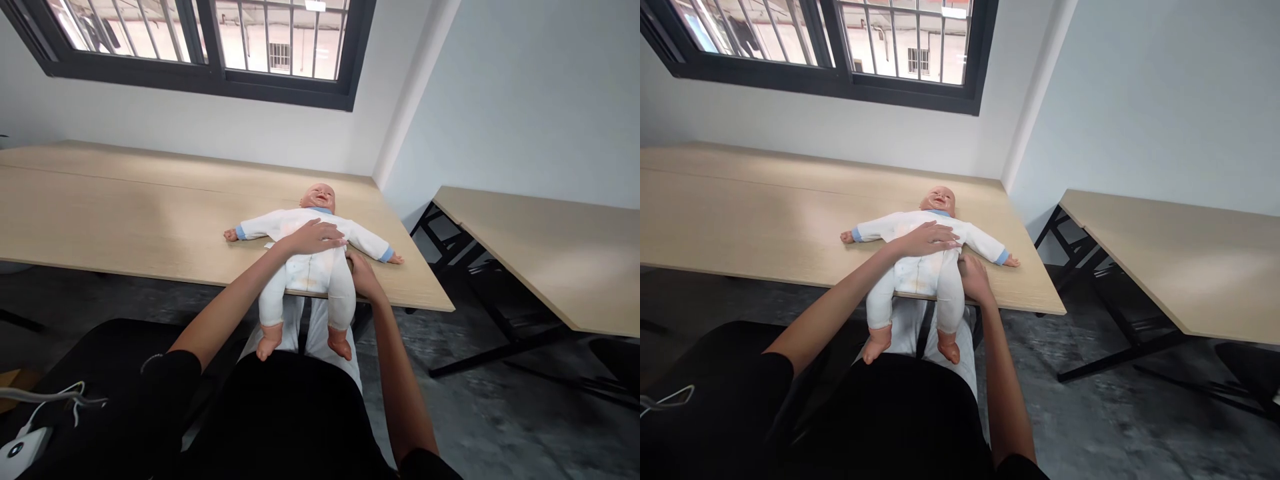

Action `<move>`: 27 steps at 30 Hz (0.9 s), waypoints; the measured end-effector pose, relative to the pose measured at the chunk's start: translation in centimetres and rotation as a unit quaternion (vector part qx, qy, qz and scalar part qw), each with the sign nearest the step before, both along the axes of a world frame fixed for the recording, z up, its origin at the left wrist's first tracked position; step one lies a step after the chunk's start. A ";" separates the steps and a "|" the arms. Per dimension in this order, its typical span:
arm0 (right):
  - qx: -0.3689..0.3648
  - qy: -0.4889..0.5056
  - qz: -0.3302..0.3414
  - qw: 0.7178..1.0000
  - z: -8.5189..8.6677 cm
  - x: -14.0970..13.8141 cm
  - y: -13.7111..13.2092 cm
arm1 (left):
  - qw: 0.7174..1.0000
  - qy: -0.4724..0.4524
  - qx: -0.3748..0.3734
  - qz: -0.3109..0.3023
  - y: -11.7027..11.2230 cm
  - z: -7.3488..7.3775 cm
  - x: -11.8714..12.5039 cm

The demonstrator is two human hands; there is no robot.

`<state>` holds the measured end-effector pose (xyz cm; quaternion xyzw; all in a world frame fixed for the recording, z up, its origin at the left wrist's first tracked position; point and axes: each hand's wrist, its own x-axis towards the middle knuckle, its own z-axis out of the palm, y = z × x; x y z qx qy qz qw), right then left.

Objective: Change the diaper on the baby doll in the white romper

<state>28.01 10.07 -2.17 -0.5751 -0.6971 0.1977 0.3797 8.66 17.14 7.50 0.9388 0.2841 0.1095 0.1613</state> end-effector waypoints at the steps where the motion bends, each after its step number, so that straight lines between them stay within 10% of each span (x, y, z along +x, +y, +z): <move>1: -0.004 0.044 -0.007 0.999 -0.1 -0.3 0.3 | 1.000 -0.011 -0.004 0.001 0.1 -0.1 -0.1; 7: 0.002 0.312 -0.006 0.950 -0.3 -2.1 1.5 | 0.995 -0.088 -0.030 -0.020 0.8 -0.9 -0.8; 27: -0.044 0.357 0.067 0.931 2.0 -2.3 -0.1 | 0.998 -0.050 -0.034 0.005 -0.1 -0.1 -0.8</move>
